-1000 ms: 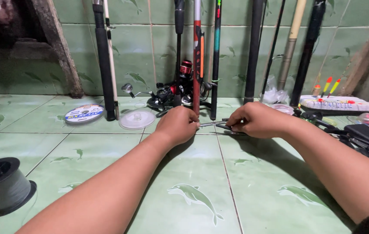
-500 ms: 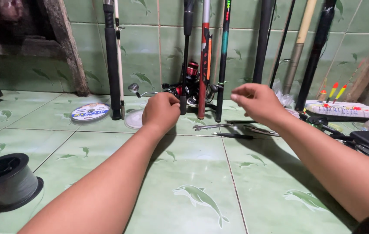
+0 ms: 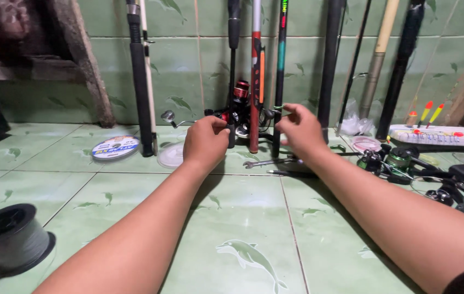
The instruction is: Assembling a fishing reel and mounting it onto a fishing rod
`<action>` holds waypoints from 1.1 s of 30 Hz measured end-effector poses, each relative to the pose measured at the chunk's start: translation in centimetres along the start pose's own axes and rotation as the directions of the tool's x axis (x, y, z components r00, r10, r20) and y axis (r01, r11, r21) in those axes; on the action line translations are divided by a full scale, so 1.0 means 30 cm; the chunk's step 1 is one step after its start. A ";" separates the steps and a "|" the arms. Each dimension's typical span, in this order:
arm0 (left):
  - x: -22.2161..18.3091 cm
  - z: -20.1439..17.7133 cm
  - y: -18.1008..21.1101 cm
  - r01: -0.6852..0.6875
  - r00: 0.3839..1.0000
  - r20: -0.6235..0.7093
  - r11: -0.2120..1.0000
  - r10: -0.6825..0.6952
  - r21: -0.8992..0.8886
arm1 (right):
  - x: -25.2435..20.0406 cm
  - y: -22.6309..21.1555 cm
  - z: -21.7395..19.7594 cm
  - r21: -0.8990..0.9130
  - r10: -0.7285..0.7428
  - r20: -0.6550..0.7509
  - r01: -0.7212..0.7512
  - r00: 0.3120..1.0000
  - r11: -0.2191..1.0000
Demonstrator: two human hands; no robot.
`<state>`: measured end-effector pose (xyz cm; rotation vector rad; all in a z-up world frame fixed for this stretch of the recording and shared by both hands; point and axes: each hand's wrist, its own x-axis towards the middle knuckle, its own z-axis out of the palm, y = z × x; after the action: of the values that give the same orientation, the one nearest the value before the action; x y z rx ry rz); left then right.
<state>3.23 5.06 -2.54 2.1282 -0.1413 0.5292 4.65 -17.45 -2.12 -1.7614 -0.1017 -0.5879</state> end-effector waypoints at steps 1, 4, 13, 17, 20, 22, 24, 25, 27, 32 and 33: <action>0.000 0.009 0.013 -0.002 1.000 0.007 1.000 0.002 0.000 | 0.004 0.012 -0.002 -0.001 0.004 -0.006 -0.004 1.000 1.000; 0.000 0.036 0.038 -0.020 0.999 0.031 1.000 0.020 0.001 | 0.008 0.049 0.000 -0.049 0.044 -0.011 -0.044 0.999 0.998; 0.048 0.106 0.038 -0.041 0.997 0.063 0.997 0.044 -0.058 | 0.026 0.093 0.007 -0.041 0.057 0.008 -0.056 0.998 0.998; 0.084 0.104 0.034 -0.005 1.000 0.002 1.000 0.005 0.028 | 0.065 0.145 0.010 -0.042 0.036 -0.004 -0.036 0.999 0.998; 0.161 0.095 0.023 0.003 0.995 -0.099 0.999 0.001 0.043 | 0.086 0.165 0.001 -0.119 0.016 -0.011 -0.017 1.000 0.993; 0.229 0.090 -0.004 0.003 0.989 -0.151 0.999 0.004 0.043 | 0.079 0.157 0.001 -0.189 0.015 -0.009 -0.016 1.000 0.982; 0.306 0.088 -0.042 -0.040 0.979 -0.197 0.998 0.049 0.053 | 0.062 0.137 0.004 -0.213 0.027 -0.002 -0.027 1.000 0.977; 0.348 0.088 -0.061 -0.043 0.980 -0.194 0.998 0.052 0.051 | 0.063 0.137 0.005 -0.214 0.027 -0.006 -0.028 1.000 0.976; 0.432 0.089 -0.101 -0.105 0.977 -0.176 0.991 0.119 0.086 | 0.065 0.138 0.009 -0.245 0.034 0.002 -0.033 0.999 0.969; 0.559 0.081 -0.145 -0.128 0.988 -0.062 0.981 0.138 0.144 | 0.049 0.112 0.007 -0.276 0.039 -0.009 -0.040 0.999 0.960; 0.563 0.078 -0.144 -0.148 0.987 -0.033 0.976 0.154 0.159 | 0.046 0.109 0.008 -0.282 0.031 -0.005 -0.031 1.000 0.959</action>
<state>20.47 7.30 0.17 2.2676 -0.2451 0.6966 7.13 -18.49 -4.46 -2.0353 0.0113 -0.6027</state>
